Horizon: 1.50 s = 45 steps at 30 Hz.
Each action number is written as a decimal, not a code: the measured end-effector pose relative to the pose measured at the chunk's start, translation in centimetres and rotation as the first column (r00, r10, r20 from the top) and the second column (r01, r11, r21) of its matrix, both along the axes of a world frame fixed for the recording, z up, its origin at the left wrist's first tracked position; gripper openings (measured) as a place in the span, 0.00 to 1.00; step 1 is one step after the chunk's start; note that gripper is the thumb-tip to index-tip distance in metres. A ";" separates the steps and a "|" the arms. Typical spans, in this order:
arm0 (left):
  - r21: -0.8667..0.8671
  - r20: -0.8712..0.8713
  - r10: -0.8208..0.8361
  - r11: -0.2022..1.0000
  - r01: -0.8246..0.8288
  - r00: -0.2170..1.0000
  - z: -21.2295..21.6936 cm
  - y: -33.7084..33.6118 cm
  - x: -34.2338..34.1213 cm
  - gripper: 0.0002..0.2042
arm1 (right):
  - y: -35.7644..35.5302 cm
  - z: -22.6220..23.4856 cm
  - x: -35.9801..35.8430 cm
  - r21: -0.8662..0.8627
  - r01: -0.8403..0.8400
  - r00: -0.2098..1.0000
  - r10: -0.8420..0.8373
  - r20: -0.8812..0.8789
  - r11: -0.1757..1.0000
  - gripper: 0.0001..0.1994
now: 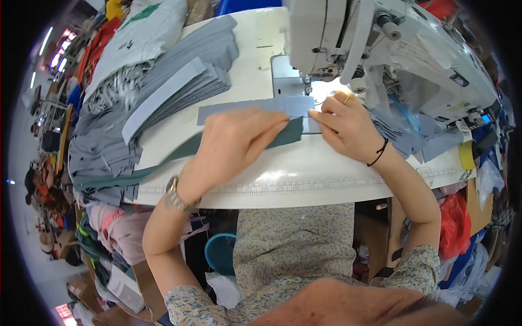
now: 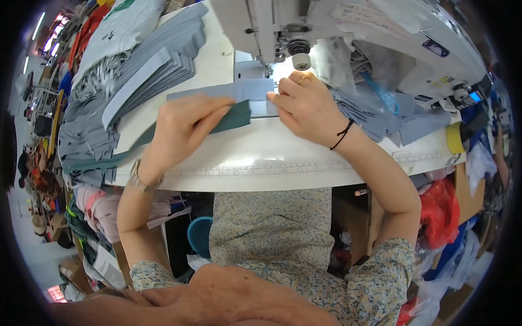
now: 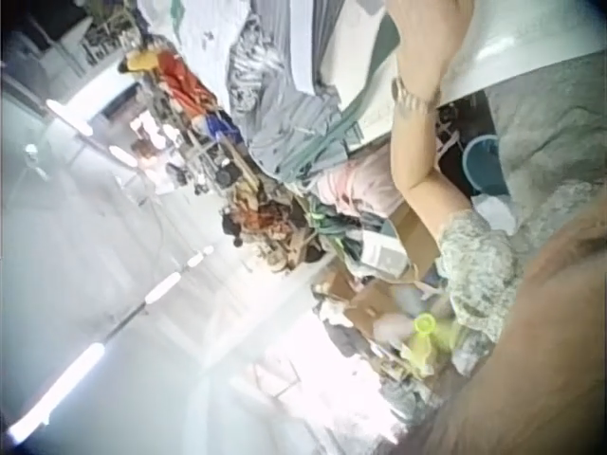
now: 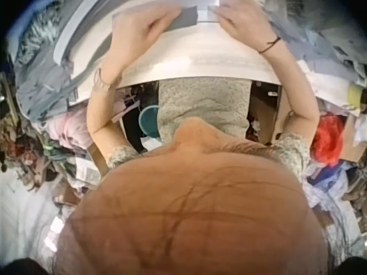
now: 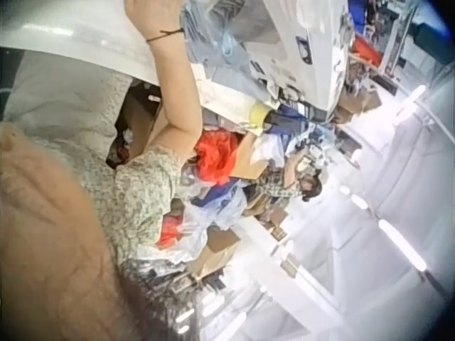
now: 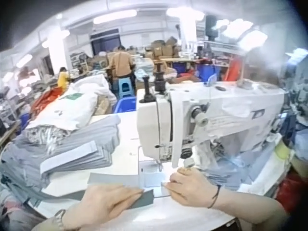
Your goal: Sewing and assembling zippers onto fabric strips at a sewing workstation.
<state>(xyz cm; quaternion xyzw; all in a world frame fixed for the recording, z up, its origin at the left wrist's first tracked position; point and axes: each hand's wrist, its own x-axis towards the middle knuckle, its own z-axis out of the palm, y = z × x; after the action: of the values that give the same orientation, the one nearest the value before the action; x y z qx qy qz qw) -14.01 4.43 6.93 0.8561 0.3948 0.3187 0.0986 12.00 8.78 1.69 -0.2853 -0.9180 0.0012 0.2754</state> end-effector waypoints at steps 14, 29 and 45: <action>-0.341 -0.169 0.079 0.931 -0.133 0.983 -4.0 7.7 3.2 0.14 | -1.1 -0.5 -0.1 0.044 0.058 0.997 -0.061 0.053 0.997 0.15; -0.364 -0.214 0.092 0.917 -0.166 0.972 -3.0 7.7 3.6 0.13 | -0.2 -0.4 0.4 -0.011 0.081 0.996 -0.081 0.027 0.997 0.12; 0.503 -0.159 0.341 0.835 -0.221 0.926 -0.5 5.6 -5.9 0.09 | -0.2 0.5 0.6 0.075 0.008 0.994 -0.016 0.109 0.997 0.16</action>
<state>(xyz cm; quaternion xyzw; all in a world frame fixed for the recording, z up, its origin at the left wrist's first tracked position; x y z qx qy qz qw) -19.88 10.03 6.43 0.8182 0.4354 0.3098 -0.2121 12.65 8.55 2.16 -0.2799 -0.9294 -0.0503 0.2351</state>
